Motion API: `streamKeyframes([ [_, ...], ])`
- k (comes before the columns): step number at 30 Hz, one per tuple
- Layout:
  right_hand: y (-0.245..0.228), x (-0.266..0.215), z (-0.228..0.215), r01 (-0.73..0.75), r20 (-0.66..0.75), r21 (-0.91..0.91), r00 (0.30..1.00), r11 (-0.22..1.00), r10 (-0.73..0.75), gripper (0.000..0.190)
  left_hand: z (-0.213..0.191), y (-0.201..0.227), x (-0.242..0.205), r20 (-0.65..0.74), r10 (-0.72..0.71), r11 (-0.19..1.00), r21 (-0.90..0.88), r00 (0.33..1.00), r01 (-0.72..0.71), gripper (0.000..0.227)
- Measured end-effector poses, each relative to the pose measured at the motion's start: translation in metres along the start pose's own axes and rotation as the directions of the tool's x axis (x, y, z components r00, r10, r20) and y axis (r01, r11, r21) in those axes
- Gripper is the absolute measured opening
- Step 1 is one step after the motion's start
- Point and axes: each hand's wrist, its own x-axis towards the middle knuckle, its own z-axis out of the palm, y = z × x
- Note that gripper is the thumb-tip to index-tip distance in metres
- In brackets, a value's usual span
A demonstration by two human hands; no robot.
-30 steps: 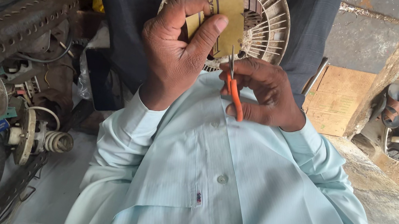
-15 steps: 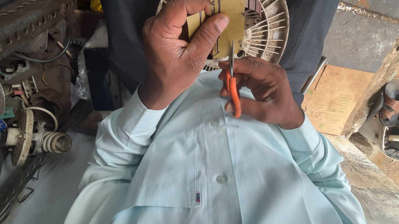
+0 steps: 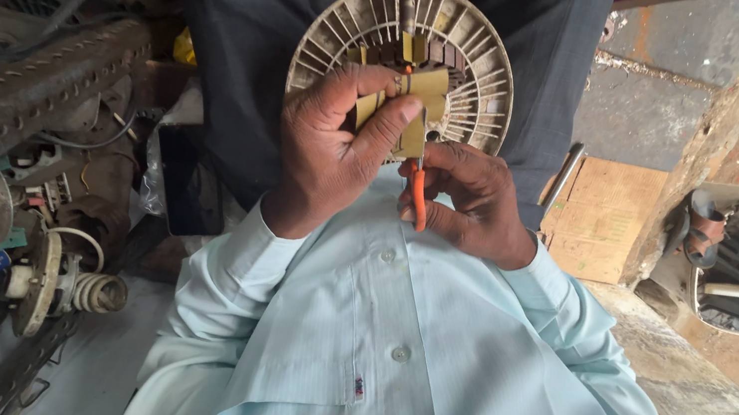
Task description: The person winds copper wire around a motor armature held in their lap. They use their hands to wrap the wire and occasionally use orange-handled pliers to cut the wire or adjust the coil.
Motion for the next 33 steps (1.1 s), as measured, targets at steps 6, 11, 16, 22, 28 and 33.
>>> streamKeyframes([
  [6, -0.008, 0.003, -0.003, 0.081, -0.01, -0.034, 0.997, 0.996, -0.082, 0.06, 0.002, 0.0, -0.007, 0.06, -0.023, 1.0, 0.018, 0.998, 0.022, 0.014],
  [11, -0.009, 0.003, -0.003, 0.056, -0.012, -0.021, 0.998, 0.998, -0.056, 0.056, 0.004, -0.005, -0.008, 0.08, -0.056, 0.995, -0.075, 0.995, 0.062, 0.013],
  [16, -0.007, 0.005, -0.006, 0.088, 0.0, -0.011, 0.996, 0.996, -0.088, 0.056, 0.003, -0.005, -0.01, 0.146, -0.166, 0.973, -0.135, 0.975, 0.186, 0.015],
  [22, -0.004, 0.008, -0.004, 0.145, 0.029, -0.163, 0.989, 0.976, -0.142, 0.051, -0.002, -0.001, 0.0, 0.25, -0.096, 0.959, -0.235, 0.964, 0.156, 0.032],
  [28, -0.004, 0.006, -0.003, 0.086, 0.046, -0.117, 0.996, 0.989, -0.081, 0.051, -0.002, -0.019, -0.003, 0.337, -0.107, 0.964, -0.194, 0.935, 0.181, 0.019],
  [33, -0.023, 0.01, -0.01, 0.085, 0.095, -0.426, 0.994, 0.901, -0.049, 0.051, -0.005, -0.012, 0.008, 0.359, -0.231, 0.845, -0.385, 0.904, 0.37, 0.016],
])
